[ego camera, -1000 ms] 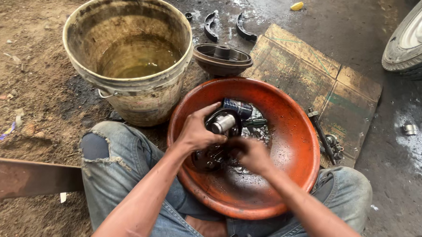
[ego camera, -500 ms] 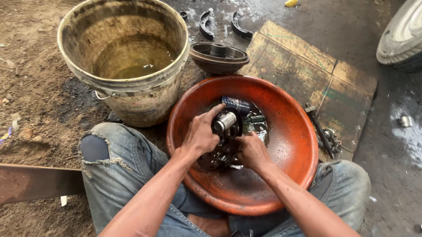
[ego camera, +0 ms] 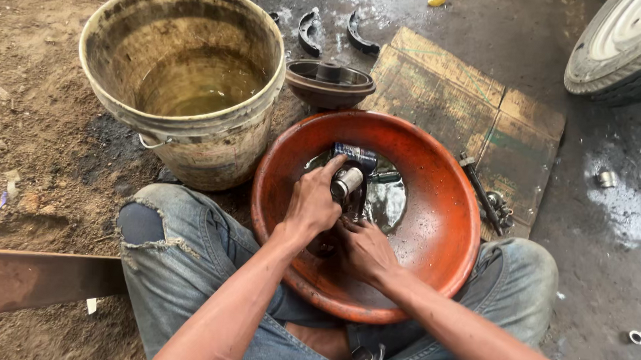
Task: The person sits on the ground and scrubs a greasy mechanical part in a red basin filled with liquid. They use their hands to rub and rinse the part, occasionally turning it over to clean different sides.
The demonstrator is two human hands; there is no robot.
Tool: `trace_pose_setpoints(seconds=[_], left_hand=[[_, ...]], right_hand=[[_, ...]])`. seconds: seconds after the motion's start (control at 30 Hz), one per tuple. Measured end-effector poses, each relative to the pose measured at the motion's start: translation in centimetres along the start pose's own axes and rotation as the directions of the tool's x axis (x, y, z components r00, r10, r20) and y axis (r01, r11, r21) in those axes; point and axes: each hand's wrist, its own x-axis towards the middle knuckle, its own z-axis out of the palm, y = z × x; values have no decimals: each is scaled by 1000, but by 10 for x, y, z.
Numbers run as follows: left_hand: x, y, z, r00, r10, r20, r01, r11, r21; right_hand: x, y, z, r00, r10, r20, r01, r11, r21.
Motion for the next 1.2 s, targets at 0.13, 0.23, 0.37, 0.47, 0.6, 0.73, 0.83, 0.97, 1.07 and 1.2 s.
trace_pose_setpoints(seconds=[0.13, 0.23, 0.37, 0.47, 0.6, 0.73, 0.83, 0.97, 1.07, 1.2], left_hand=[[0, 4, -3, 995, -78, 62, 78, 997, 3], [-3, 7, -6, 996, -83, 39, 83, 997, -6], [-4, 16, -3, 992, -114, 61, 113, 993, 15], [-6, 15, -1, 997, -63, 34, 62, 997, 44], [-2, 13, -5, 995, -96, 37, 94, 994, 53], [-4, 14, -1, 992, -109, 65, 106, 993, 52], [-4, 18, -1, 990, -119, 71, 115, 991, 67], [-6, 16, -4, 989, -135, 60, 131, 989, 68], [-1, 21, -8, 982, -165, 88, 159, 985, 65], [-4, 21, -10, 962, -239, 130, 237, 971, 27]], right_hand=[[4, 5, -5, 995, -87, 39, 91, 992, -89], [15, 14, -6, 927, 306, 216, -293, 952, -93], [17, 13, 3, 894, 393, 215, -396, 918, -30], [-2, 0, 12, 942, 233, 243, -236, 972, -17], [-4, -22, 5, 976, 77, 204, -55, 992, -112], [13, -36, -5, 886, 310, 346, -232, 940, -249], [21, -37, -4, 752, 409, 518, -272, 907, -321], [12, -31, 16, 937, 156, 314, -82, 968, -237], [12, -21, 19, 940, 255, 227, -179, 935, -308], [12, -20, 22, 796, 343, 498, -204, 928, -311]])
